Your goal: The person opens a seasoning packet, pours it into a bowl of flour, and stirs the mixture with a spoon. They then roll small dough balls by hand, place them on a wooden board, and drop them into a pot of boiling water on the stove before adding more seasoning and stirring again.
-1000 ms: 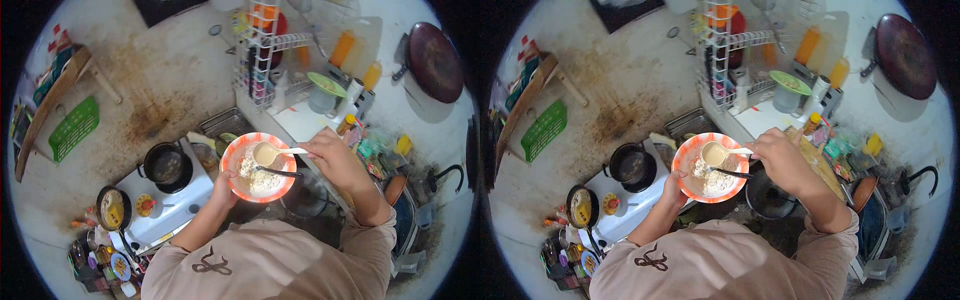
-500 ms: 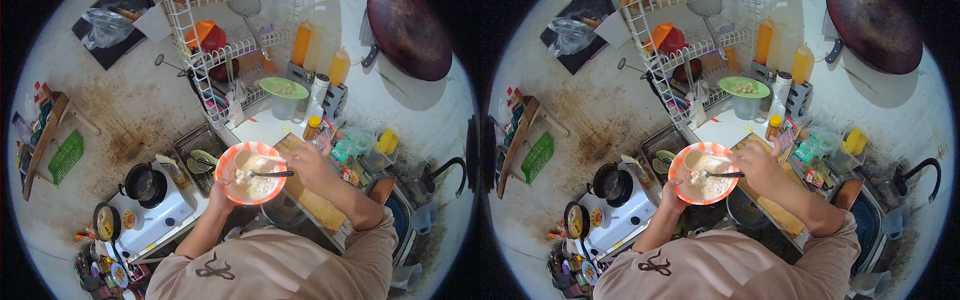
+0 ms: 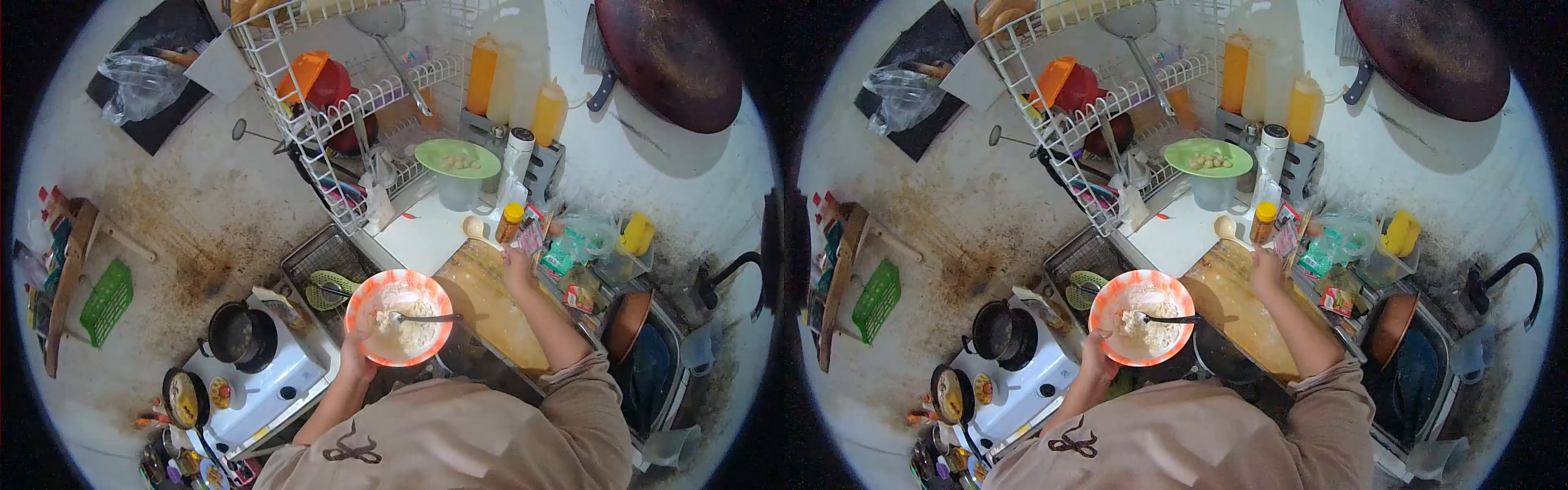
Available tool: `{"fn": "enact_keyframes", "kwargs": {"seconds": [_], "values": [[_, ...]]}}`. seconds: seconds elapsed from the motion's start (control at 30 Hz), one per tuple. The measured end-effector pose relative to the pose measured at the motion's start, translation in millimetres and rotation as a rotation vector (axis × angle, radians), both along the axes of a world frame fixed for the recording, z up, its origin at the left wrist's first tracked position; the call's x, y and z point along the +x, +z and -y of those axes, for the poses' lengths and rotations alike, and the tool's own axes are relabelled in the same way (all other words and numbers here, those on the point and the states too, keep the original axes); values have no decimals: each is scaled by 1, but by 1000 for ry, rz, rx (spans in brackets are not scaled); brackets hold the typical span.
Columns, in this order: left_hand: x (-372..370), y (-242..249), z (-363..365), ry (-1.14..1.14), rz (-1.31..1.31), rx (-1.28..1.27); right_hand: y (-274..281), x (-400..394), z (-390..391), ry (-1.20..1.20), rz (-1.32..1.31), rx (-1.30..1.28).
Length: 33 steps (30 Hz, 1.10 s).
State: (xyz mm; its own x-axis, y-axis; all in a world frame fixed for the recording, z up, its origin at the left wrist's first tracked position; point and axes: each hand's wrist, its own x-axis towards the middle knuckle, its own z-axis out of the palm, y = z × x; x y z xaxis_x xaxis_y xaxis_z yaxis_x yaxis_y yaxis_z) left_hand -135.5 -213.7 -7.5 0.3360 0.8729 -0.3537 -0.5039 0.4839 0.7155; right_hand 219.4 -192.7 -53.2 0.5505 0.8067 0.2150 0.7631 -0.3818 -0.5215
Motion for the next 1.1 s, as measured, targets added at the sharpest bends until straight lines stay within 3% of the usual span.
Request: {"fn": "enact_keyframes", "kwargs": {"seconds": [0.2,0.4,0.53,0.6,0.7,0.8,0.9,1.03,1.1], "values": [[1,-9,-22,-105,100,6,-2,-10,26,-129,38,181],[13,4,-33,-167,52,-54,2,-13,53,-124,-39,160],[24,-9,-46,-227,115,112,-9,-14,60,-188,225,181],[31,-8,-47,-237,103,94,22,-36,67,-252,263,183],[50,-37,-60,-302,210,170,59,-60,79,149,-41,414],[75,-27,-56,-296,212,252,119,-118,100,267,163,17],[90,-8,-46,-335,141,297,110,-122,102,270,353,-51],[101,9,-38,-489,280,227,112,-116,105,184,469,-176],[106,-7,-41,-500,276,222,117,-112,107,196,568,-198]]}}
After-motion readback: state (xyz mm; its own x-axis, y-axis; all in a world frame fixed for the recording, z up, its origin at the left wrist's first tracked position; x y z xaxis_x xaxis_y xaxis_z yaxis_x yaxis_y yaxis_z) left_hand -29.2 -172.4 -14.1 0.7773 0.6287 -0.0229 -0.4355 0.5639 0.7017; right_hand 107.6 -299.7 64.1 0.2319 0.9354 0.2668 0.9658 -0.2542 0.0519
